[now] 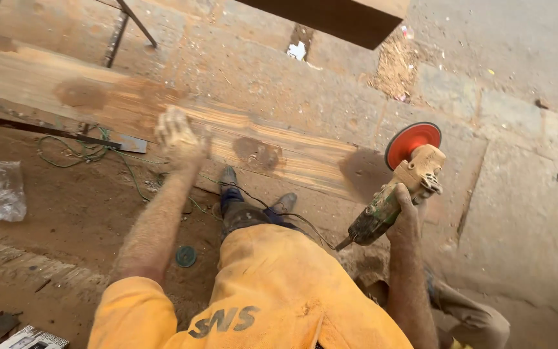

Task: The person uses a handheld power grinder to smooth the surface and edges of a large wooden beam.

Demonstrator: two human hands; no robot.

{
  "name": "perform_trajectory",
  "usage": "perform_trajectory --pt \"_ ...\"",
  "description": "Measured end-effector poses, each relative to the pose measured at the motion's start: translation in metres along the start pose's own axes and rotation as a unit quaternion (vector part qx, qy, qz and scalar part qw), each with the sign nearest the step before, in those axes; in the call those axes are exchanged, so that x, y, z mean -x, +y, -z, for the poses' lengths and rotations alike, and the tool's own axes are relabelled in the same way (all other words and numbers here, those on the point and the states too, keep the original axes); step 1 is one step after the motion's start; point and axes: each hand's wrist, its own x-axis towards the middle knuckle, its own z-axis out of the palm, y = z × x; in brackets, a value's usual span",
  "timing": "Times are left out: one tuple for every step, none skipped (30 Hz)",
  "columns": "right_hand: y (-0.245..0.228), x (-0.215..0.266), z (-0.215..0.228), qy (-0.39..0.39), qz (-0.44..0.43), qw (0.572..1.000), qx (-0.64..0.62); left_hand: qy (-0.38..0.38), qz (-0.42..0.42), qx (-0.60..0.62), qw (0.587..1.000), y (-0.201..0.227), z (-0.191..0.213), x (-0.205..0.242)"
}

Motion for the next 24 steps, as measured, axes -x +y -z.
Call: perform_trajectory --pt "-0.006 -0.003 0.006 0.003 -0.010 0.999 0.035 0.029 0.051 -0.101 0.993 -0.034 -0.002 -0.027" --pt "-0.009 -0.001 0.015 0.016 -0.012 0.999 0.042 0.017 0.044 -0.097 0.994 -0.039 0.010 -0.034" --pt "-0.013 0.002 0.022 0.018 -0.019 0.996 0.088 0.000 0.091 -0.093 0.992 -0.046 0.022 -0.042" --pt "-0.018 0.003 0.028 0.016 -0.026 0.990 0.136 -0.016 0.141 -0.087 0.986 -0.053 0.033 -0.050" --pt "-0.020 0.005 0.031 0.025 -0.028 0.989 0.144 -0.028 0.138 -0.083 0.987 -0.051 0.045 -0.055" --pt "-0.023 0.007 0.034 0.042 -0.054 0.982 0.178 -0.036 0.163 -0.074 0.983 -0.049 0.057 -0.060" --pt "-0.027 0.008 0.036 0.058 -0.081 0.972 0.211 -0.046 0.189 -0.066 0.979 -0.048 0.069 -0.066" --pt "-0.027 0.008 0.041 0.066 -0.082 0.970 0.217 -0.055 0.186 -0.063 0.979 -0.044 0.076 -0.070" --pt "-0.027 0.008 0.047 0.073 -0.106 0.961 0.245 -0.066 0.195 -0.069 0.976 -0.040 0.083 -0.074" --pt "-0.028 0.008 0.051 0.079 -0.132 0.949 0.274 -0.077 0.205 -0.076 0.973 -0.038 0.091 -0.076" --pt "-0.030 0.010 0.047 0.086 -0.135 0.946 0.282 -0.087 0.205 -0.073 0.972 -0.035 0.093 -0.078" --pt "-0.031 0.010 0.042 0.097 -0.160 0.939 0.290 -0.099 0.200 -0.080 0.972 -0.034 0.097 -0.077" --pt "-0.032 0.010 0.038 0.109 -0.186 0.930 0.297 -0.110 0.195 -0.087 0.971 -0.033 0.102 -0.076" --pt "-0.028 0.008 0.036 0.111 -0.188 0.928 0.301 -0.115 0.195 -0.086 0.970 -0.048 0.097 -0.083" --pt "-0.024 0.006 0.035 0.084 -0.192 0.927 0.311 -0.119 0.171 -0.100 0.973 -0.063 0.092 -0.089" --pt "-0.021 0.004 0.035 0.059 -0.194 0.925 0.321 -0.122 0.144 -0.111 0.976 -0.076 0.086 -0.097" --pt "-0.019 0.002 0.036 0.064 -0.195 0.924 0.324 -0.127 0.141 -0.109 0.976 -0.080 0.079 -0.100" --pt "-0.017 -0.001 0.037 0.067 -0.200 0.914 0.347 -0.112 0.140 -0.095 0.979 -0.085 0.074 -0.099" --pt "-0.015 -0.003 0.038 0.070 -0.204 0.903 0.371 -0.096 0.139 -0.080 0.982 -0.091 0.069 -0.098" --pt "-0.021 -0.004 0.033 0.067 -0.206 0.902 0.373 -0.097 0.144 -0.081 0.981 -0.098 0.064 -0.099" --pt "-0.028 -0.005 0.028 0.092 -0.210 0.901 0.369 -0.088 0.138 -0.100 0.981 -0.105 0.061 -0.100" --pt "-0.035 -0.007 0.022 0.116 -0.211 0.899 0.365 -0.076 0.130 -0.118 0.981 -0.112 0.057 -0.103" --pt "-0.034 -0.013 0.025 0.113 -0.210 0.899 0.367 -0.075 0.135 -0.118 0.981 -0.132 0.043 -0.106" --pt "-0.035 -0.016 0.030 0.120 -0.205 0.901 0.364 -0.026 0.089 -0.188 0.978 -0.151 0.025 -0.111"
